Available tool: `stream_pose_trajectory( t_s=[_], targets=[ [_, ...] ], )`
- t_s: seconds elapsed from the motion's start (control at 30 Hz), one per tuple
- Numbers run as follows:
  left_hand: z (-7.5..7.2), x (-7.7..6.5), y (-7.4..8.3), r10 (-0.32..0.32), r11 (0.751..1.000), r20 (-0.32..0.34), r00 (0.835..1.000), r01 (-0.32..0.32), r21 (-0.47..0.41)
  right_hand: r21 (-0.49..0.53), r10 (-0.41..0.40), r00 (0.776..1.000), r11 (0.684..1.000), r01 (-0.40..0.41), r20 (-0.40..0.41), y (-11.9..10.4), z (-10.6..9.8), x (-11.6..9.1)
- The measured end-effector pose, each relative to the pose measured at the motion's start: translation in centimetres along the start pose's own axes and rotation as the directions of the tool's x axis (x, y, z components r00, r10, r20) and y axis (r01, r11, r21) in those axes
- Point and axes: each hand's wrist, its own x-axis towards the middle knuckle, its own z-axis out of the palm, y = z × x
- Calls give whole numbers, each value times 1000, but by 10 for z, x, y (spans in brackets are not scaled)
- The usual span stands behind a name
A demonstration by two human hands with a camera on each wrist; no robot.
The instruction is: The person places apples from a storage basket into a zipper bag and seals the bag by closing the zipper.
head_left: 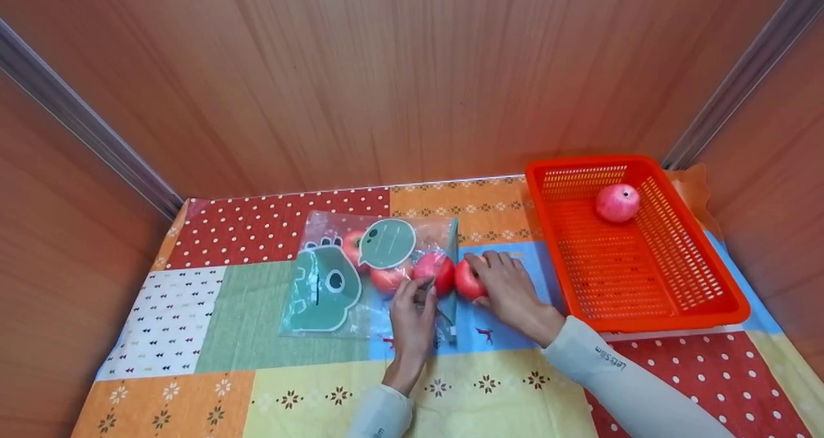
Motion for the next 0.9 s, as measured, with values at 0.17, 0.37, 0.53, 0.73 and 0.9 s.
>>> stream_pose_trajectory(
  t_s=[0.17, 0.37, 0.53, 0.73, 0.9],
  targets=[
    [0, -1, 1, 4, 1000, -3, 1000, -4, 6, 14, 11, 1000, 1000, -11, -3, -1, 4, 2],
    [-1, -1, 3, 13, 999, -14, 1000, -13, 29, 29, 24, 1000, 999, -24, -1, -4, 6, 4],
    [0, -1, 2, 12, 999, -11, 1000, -12, 33, 68, 51, 999, 996, -52, 12, -6, 8, 6],
    [1, 0, 1, 18, 999, -11, 1000, -18, 35, 80, 29, 999, 996, -28, -15, -8, 11, 8],
    [1, 1, 2, 28, 999, -11, 1000, -27, 40, 92, 23, 1000, 996, -21, -21, -12, 15, 10]
  ],
)
